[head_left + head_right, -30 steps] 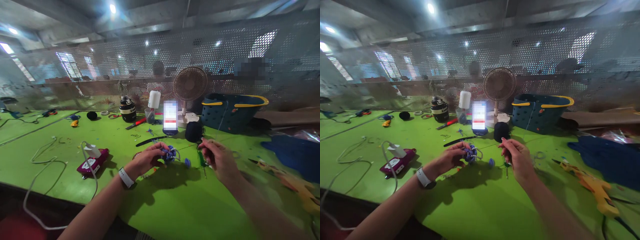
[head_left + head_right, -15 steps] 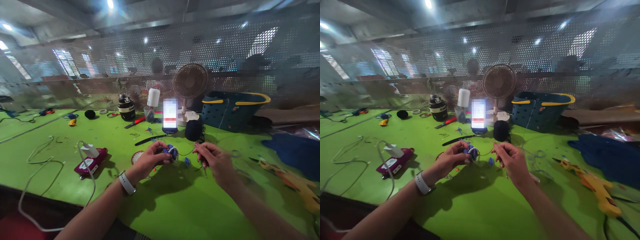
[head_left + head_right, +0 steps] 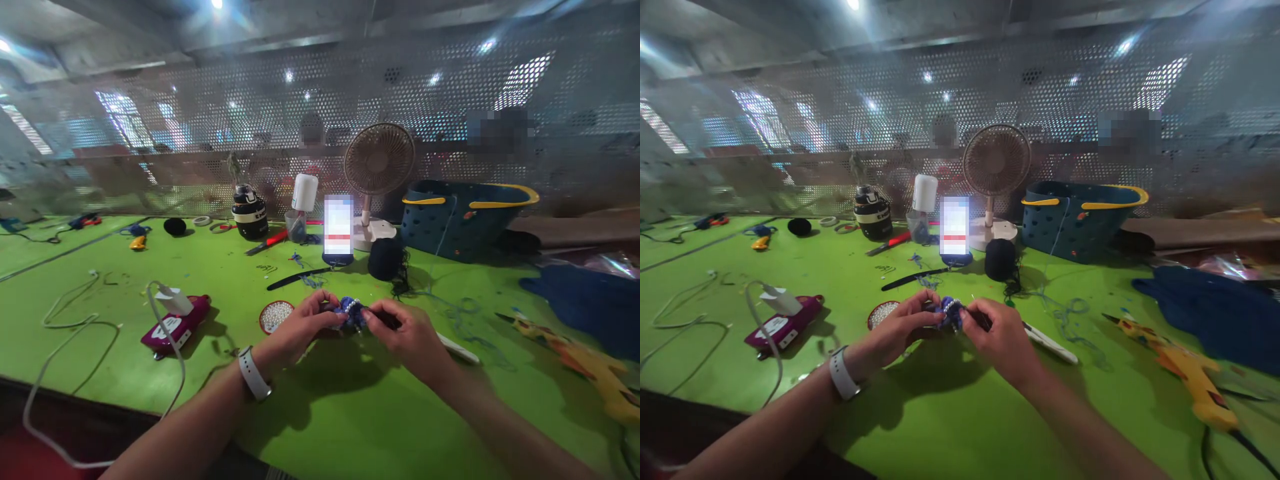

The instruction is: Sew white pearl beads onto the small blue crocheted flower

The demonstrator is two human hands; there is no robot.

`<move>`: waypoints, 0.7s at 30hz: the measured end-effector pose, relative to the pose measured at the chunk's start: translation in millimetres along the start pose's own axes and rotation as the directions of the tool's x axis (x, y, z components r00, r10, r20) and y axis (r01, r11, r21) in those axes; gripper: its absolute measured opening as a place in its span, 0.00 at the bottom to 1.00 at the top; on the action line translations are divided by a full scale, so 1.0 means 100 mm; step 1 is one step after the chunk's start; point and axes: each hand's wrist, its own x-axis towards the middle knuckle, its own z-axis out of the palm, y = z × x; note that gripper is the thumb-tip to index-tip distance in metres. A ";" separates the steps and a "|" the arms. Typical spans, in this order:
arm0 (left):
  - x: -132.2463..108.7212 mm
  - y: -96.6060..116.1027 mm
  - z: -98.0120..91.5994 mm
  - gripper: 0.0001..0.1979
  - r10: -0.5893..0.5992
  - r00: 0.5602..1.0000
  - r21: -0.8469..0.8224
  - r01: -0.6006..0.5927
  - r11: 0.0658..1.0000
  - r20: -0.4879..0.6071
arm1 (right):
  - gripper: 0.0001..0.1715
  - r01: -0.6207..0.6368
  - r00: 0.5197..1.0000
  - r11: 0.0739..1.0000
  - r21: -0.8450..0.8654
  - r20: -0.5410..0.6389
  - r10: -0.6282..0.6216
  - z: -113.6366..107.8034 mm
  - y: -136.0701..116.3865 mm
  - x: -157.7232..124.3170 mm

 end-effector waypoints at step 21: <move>0.03 -0.04 0.05 0.19 0.090 0.994 -0.161 -0.098 0.982 -0.059 | 0.31 0.213 0.966 0.919 0.332 -0.210 -0.149 -0.12 -0.09 -0.13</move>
